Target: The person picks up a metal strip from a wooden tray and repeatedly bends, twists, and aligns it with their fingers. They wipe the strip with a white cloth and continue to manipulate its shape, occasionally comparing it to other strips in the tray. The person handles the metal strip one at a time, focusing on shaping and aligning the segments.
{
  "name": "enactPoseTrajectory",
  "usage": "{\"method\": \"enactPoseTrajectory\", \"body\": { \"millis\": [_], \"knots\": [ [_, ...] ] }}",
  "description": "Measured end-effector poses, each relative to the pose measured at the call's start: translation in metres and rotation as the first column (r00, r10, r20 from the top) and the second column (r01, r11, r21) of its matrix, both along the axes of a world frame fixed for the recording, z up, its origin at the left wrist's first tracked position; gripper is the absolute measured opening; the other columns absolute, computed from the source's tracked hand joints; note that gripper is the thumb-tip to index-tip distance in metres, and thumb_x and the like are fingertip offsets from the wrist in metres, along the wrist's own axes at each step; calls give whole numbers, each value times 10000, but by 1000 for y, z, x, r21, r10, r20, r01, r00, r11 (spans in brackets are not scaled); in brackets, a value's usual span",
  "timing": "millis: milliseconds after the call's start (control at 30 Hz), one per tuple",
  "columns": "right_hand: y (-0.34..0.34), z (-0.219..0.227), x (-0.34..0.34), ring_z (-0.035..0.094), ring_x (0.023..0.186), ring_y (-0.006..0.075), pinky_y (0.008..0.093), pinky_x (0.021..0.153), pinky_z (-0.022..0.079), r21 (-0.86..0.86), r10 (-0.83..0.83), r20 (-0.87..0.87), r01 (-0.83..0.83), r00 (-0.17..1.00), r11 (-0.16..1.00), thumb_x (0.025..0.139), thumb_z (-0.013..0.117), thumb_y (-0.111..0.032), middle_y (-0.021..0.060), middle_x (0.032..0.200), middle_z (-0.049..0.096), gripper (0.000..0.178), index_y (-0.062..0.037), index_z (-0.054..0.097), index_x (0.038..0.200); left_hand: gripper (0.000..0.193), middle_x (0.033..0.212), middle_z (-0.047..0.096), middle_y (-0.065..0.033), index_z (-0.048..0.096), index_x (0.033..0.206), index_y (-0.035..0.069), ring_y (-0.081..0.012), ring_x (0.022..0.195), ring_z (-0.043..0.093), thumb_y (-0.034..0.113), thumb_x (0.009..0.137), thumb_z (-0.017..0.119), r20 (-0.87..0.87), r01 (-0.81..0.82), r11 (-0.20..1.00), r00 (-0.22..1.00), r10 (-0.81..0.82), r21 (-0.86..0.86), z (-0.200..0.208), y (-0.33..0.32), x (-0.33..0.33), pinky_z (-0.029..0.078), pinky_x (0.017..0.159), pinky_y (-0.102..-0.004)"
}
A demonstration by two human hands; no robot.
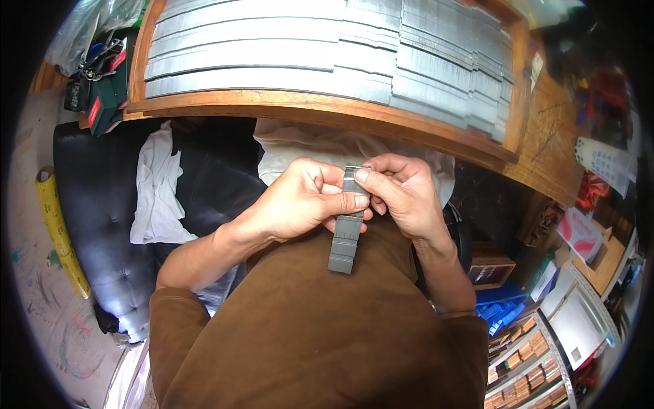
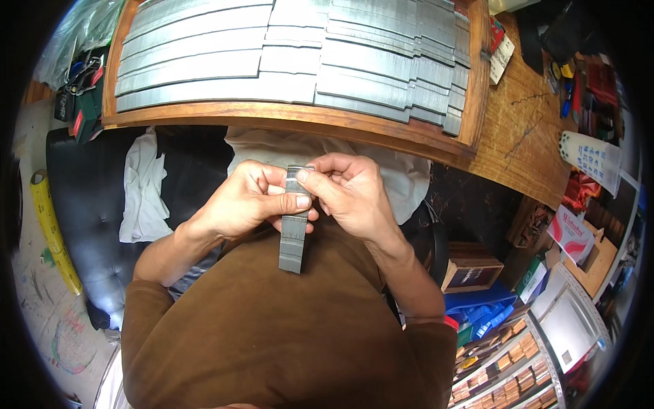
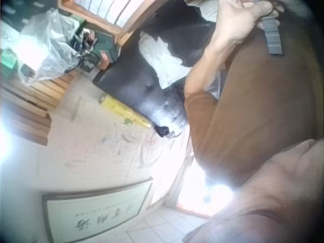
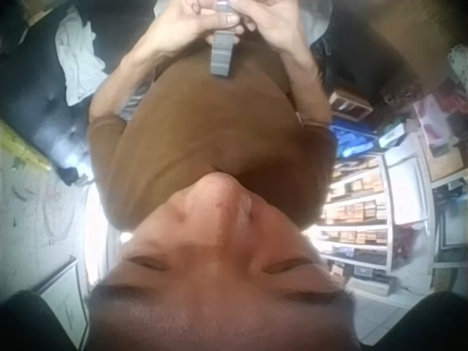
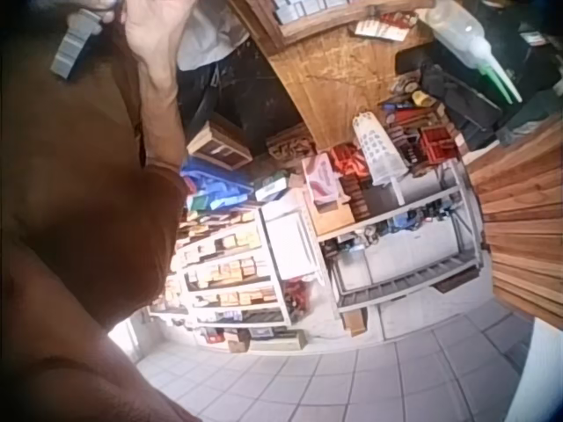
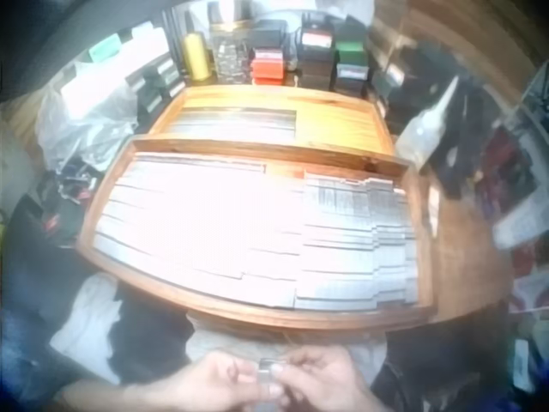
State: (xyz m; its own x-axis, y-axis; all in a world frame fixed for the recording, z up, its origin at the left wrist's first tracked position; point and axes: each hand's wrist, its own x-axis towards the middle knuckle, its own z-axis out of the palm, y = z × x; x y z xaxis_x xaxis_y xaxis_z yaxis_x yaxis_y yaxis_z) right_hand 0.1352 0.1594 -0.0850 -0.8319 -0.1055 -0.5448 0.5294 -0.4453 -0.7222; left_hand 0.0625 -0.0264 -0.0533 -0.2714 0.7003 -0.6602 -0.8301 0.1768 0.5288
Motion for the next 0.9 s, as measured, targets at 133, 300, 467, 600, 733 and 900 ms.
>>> {"method": "enactPoseTrajectory", "body": {
  "millis": [133, 300, 467, 600, 733, 900],
  "knots": [
    [-2, -2, 1, 554, 574, 35, 184, 490, 426, 6, -17, 18, 17, 1000, 1000, 940, 689, -98, 53, 782, 684, 138, 37, 686, 968, 228, 957, 745, -135, 685, 1115, -46, -199, 817, 748, 116, 955, 688, 19, -5, 1000, 1000, 4, 12, -3, -1, 0, 620, 672, -280],
    [-4, 2, -1, 570, 563, 45, 186, 493, 448, 3, -42, 79, 42, 996, 999, 939, 686, -107, 57, 771, 679, 153, 44, 677, 964, 210, 971, 748, -136, 699, 1091, -47, -209, 812, 751, 107, 948, 691, 47, -37, 999, 998, 36, 18, -5, -1, 1, 621, 662, -279],
    [-3, 0, -1, 576, 558, 49, 186, 495, 455, -9, -46, 74, 47, 996, 999, 941, 684, -108, 60, 763, 678, 155, 45, 676, 964, 212, 989, 747, -137, 699, 1097, -46, -201, 820, 748, 109, 953, 681, 73, -28, 1000, 997, 27, 10, -2, 0, -1, 619, 669, -273],
    [-4, 1, -1, 574, 553, 51, 187, 492, 450, -15, -48, 83, 49, 995, 999, 944, 683, -107, 58, 753, 676, 153, 44, 677, 965, 212, 997, 743, -146, 701, 1095, -43, -213, 820, 747, 113, 954, 679, 115, -44, 998, 993, 40, 33, -5, 0, 0, 622, 665, -276],
    [-4, 0, -1, 575, 549, 53, 189, 489, 448, -13, -57, 78, 58, 995, 998, 944, 686, -108, 56, 747, 676, 151, 42, 683, 961, 217, 1014, 740, -154, 696, 1105, -46, -217, 827, 748, 112, 958, 673, 133, -54, 997, 990, 47, 50, -8, -1, 0, 626, 673, -277],
    [-4, 1, 0, 585, 551, 54, 189, 488, 455, -29, -59, 81, 62, 995, 998, 942, 690, -105, 60, 754, 683, 149, 42, 689, 961, 210, 1020, 738, -160, 695, 1106, -50, -225, 844, 751, 101, 964, 660, 150, -65, 996, 987, 55, 64, -10, -2, 1, 633, 686, -287]
  ]
}}
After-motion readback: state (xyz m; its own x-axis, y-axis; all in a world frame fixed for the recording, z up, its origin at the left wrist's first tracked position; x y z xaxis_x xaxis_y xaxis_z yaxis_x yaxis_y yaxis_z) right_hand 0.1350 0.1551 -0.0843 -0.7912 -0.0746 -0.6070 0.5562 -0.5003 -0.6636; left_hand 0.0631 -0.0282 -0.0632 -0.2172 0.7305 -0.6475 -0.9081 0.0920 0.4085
